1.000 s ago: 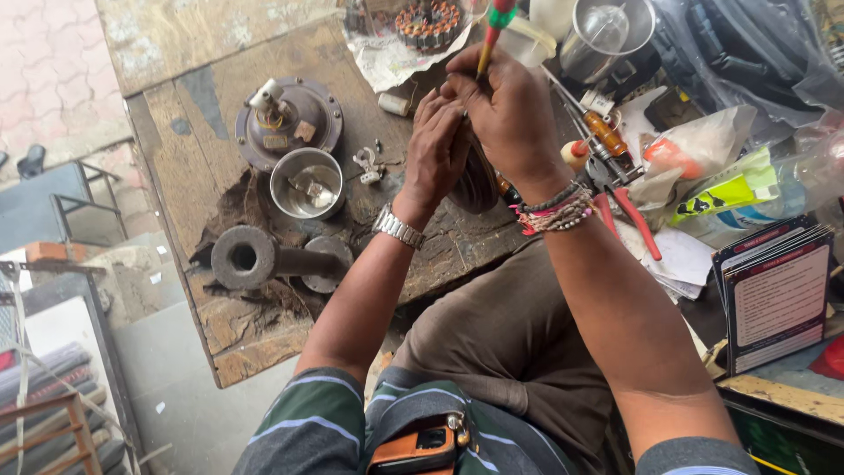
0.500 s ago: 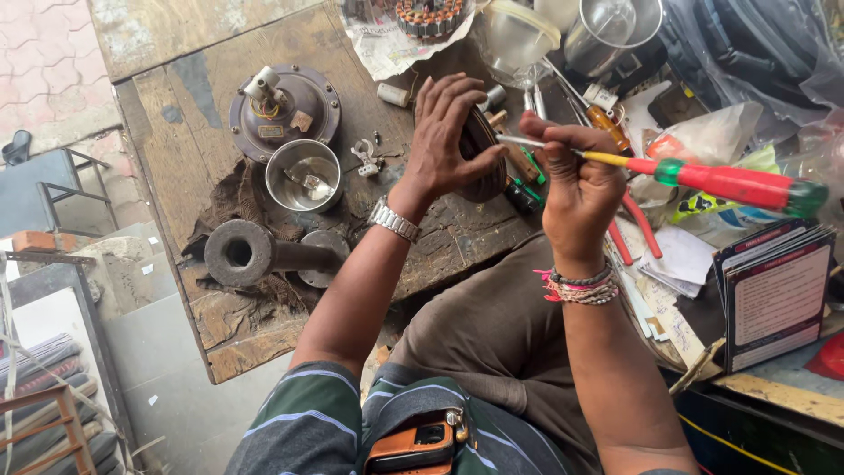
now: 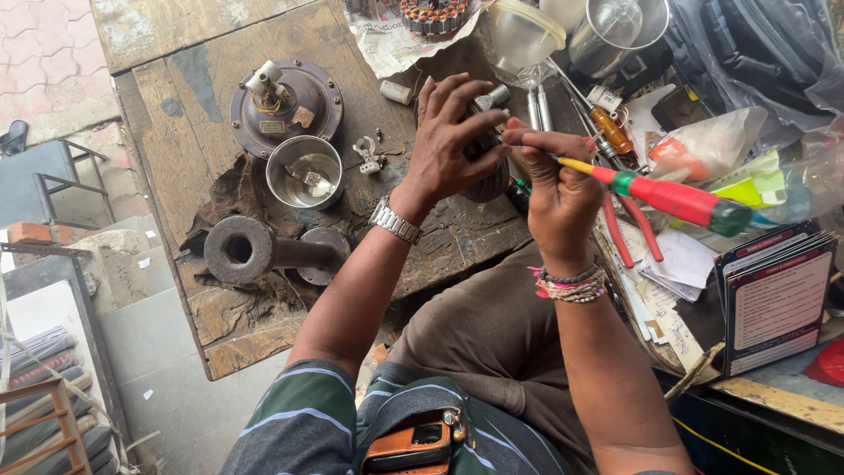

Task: The person repairs a ceiling fan motor using a screwdriver, pliers, and a hammer on a workshop table.

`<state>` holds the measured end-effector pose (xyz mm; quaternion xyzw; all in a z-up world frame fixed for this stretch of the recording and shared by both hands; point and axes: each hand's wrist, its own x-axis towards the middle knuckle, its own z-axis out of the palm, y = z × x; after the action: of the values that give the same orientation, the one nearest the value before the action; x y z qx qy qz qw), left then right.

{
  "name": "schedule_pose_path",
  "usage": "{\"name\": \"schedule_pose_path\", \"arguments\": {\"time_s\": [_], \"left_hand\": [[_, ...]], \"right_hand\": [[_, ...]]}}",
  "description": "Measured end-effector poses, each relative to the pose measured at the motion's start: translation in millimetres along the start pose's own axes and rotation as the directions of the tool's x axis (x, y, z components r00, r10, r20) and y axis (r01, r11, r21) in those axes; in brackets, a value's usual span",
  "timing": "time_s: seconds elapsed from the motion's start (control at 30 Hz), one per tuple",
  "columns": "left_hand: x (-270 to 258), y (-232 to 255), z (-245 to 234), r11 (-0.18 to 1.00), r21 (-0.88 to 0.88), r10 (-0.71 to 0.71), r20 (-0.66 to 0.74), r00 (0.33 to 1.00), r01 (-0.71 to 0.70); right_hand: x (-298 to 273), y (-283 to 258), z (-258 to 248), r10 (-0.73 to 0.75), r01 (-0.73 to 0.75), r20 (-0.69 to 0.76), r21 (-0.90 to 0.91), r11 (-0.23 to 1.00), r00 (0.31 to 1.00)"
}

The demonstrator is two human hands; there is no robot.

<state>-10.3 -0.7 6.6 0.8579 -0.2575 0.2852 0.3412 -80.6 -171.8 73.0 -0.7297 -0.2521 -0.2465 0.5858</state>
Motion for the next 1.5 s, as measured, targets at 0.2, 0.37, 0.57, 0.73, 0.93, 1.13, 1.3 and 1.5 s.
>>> {"name": "schedule_pose_path", "arguments": {"time_s": [0.2, 0.37, 0.57, 0.73, 0.93, 1.13, 1.3, 1.5], "left_hand": [[1, 8, -4, 0.996, 0.076, 0.030, 0.071, 0.997, -0.036], [-3, 11, -3, 0.988, 0.139, 0.061, 0.054, 0.997, -0.068], [-6, 15, -5, 0.990, 0.122, 0.071, 0.015, 0.997, -0.072], [-7, 13, -8, 0.996, 0.056, 0.068, -0.008, 0.998, -0.068], [-5, 9, -13, 0.998, -0.026, 0.061, -0.030, 0.998, -0.062], [-3, 2, -9, 0.996, -0.075, 0.044, -0.049, 0.998, -0.048], [-3, 3, -10, 0.994, -0.061, 0.083, -0.079, 0.993, -0.088], [0, 6, -10, 0.997, -0.062, 0.041, -0.100, 0.994, -0.047]], "right_hand": [[3, -8, 3, 0.027, -0.027, -0.004, -0.062, 0.998, 1.000], [11, -12, 4, 0.031, -0.031, 0.003, -0.046, 0.998, 1.000], [13, -18, 10, 0.021, -0.020, 0.009, -0.051, 0.999, 1.000], [17, -12, 10, 0.059, -0.056, 0.077, -0.043, 0.998, 0.995], [-3, 16, -49, 0.130, -0.111, 0.048, -0.290, 0.951, 0.990], [-93, 93, -141, 0.431, -0.219, -0.030, -0.892, 0.396, 0.902], [-131, 104, -150, 0.401, -0.130, -0.011, -0.954, 0.269, 0.916], [-115, 95, -149, 0.499, -0.173, -0.012, -0.945, 0.279, 0.866]]}}
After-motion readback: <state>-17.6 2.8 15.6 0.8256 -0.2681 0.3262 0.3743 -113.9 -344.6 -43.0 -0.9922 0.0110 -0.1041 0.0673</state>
